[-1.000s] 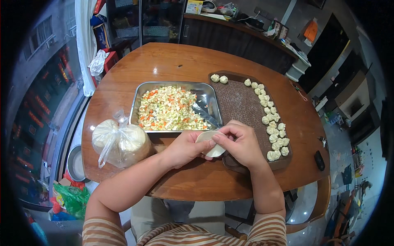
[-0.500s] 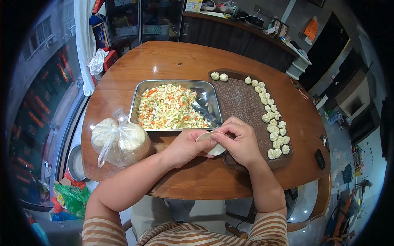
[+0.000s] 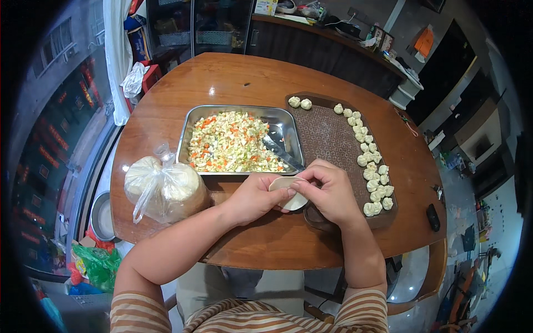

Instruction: The recorder is wrapping vegetable filling into dough skins to make dumplings at a dining table.

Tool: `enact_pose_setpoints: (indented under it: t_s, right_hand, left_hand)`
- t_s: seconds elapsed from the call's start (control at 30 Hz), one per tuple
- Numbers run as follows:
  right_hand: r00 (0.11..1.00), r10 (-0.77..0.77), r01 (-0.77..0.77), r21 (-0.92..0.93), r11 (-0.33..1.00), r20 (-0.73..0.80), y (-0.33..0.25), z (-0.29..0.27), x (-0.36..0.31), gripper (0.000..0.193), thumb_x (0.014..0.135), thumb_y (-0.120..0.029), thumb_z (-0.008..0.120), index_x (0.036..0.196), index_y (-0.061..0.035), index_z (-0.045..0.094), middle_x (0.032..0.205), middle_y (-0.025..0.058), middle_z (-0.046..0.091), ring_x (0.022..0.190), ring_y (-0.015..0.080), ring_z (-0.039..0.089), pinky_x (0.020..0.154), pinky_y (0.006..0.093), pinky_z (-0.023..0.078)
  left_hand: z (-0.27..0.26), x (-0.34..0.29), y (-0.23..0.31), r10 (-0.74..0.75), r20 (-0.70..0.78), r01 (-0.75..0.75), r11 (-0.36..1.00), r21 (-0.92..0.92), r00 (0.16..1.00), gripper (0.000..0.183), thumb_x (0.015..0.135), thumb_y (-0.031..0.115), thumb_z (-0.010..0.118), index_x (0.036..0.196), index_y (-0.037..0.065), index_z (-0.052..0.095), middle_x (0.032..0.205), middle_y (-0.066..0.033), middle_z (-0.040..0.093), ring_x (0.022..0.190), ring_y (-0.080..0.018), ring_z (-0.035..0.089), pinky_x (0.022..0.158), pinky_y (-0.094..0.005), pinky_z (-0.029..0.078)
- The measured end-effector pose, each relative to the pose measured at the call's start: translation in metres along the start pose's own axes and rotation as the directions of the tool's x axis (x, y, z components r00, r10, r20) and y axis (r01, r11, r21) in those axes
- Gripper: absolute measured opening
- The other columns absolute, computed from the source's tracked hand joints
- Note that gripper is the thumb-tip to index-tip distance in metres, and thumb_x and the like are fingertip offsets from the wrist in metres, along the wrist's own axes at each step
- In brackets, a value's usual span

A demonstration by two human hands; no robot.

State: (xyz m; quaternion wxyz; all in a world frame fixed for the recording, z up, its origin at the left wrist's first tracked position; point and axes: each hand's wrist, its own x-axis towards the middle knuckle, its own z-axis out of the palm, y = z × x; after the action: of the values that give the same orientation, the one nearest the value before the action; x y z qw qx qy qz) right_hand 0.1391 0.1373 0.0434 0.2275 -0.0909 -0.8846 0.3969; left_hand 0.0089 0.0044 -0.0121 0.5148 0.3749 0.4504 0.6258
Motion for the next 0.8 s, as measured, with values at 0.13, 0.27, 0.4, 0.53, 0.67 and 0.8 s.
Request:
enact_pose_setpoints:
  t_s: [0.13, 0.27, 0.4, 0.53, 0.67, 0.8]
  right_hand:
    - [0.999, -0.014, 0.017, 0.077, 0.997, -0.042, 0.0044, 0.0042, -0.0004, 0.011, 0.077, -0.009, 0.071, 0.083, -0.0001, 0.069, 0.076, 0.007, 0.06, 0.064, 0.0126, 0.059, 0.058, 0.0259, 0.047]
    - [0.999, -0.038, 0.039, 0.045, 0.998, -0.03, 0.0035, 0.0047, 0.0004, 0.011, 0.077, -0.009, 0.071, 0.084, -0.0005, 0.069, 0.077, 0.0068, 0.06, 0.066, 0.0132, 0.059, 0.059, 0.0267, 0.047]
    - [0.998, -0.068, 0.068, -0.01, 0.998, -0.004, -0.002, 0.0041, 0.002, 0.012, 0.076, -0.01, 0.071, 0.083, -0.0006, 0.069, 0.077, 0.007, 0.061, 0.068, 0.0144, 0.059, 0.061, 0.0275, 0.047]
    - [0.993, -0.118, 0.117, -0.051, 0.992, -0.012, 0.0027, 0.0053, 0.0016, 0.011, 0.077, -0.01, 0.071, 0.082, -0.0007, 0.069, 0.075, 0.0079, 0.061, 0.067, 0.0155, 0.06, 0.061, 0.0278, 0.047]
    - [0.997, -0.058, 0.059, 0.01, 0.998, -0.055, -0.0011, 0.0057, 0.0007, 0.011, 0.079, -0.01, 0.07, 0.081, 0.0001, 0.068, 0.075, 0.0084, 0.061, 0.066, 0.0155, 0.061, 0.06, 0.0279, 0.048]
    - [0.996, -0.036, 0.039, 0.027, 0.999, -0.081, -0.0005, 0.0056, 0.0007, 0.012, 0.08, -0.011, 0.07, 0.081, 0.0009, 0.068, 0.076, 0.0087, 0.062, 0.066, 0.0155, 0.062, 0.059, 0.0277, 0.049]
  left_hand:
    - [0.0026, -0.0004, 0.0054, -0.055, -0.028, 0.054, 0.997, -0.047, 0.998, 0.018, 0.093, 0.016, 0.059, 0.103, 0.002, 0.064, 0.09, -0.0021, 0.064, 0.079, -0.008, 0.059, 0.071, -0.0248, 0.052]
    - [0.0005, 0.0004, 0.0018, -0.033, -0.019, 0.033, 0.999, -0.017, 0.999, 0.019, 0.094, 0.017, 0.058, 0.104, 0.002, 0.063, 0.091, -0.0023, 0.064, 0.079, -0.0078, 0.059, 0.069, -0.0245, 0.053]
    - [0.0017, -0.0017, 0.004, -0.027, 0.003, 0.027, 0.999, 0.022, 1.0, 0.019, 0.094, 0.016, 0.057, 0.104, 0.002, 0.064, 0.09, -0.0022, 0.064, 0.078, -0.0077, 0.059, 0.068, -0.0234, 0.051]
    - [-0.0008, 0.0013, -0.0021, -0.021, 0.035, 0.02, 0.999, 0.038, 0.999, 0.019, 0.094, 0.018, 0.058, 0.104, 0.003, 0.064, 0.088, -0.0016, 0.064, 0.075, -0.0071, 0.058, 0.067, -0.0224, 0.05]
    - [0.0041, -0.0015, 0.0066, -0.023, -0.046, 0.022, 1.0, -0.021, 0.999, 0.02, 0.093, 0.02, 0.06, 0.103, 0.003, 0.064, 0.09, -0.0017, 0.065, 0.075, -0.0071, 0.059, 0.067, -0.0223, 0.051]
    - [0.0025, -0.0009, 0.0045, -0.043, -0.055, 0.037, 0.995, -0.097, 0.998, 0.021, 0.093, 0.02, 0.06, 0.104, 0.003, 0.064, 0.092, -0.0027, 0.066, 0.078, -0.0082, 0.061, 0.069, -0.0232, 0.051]
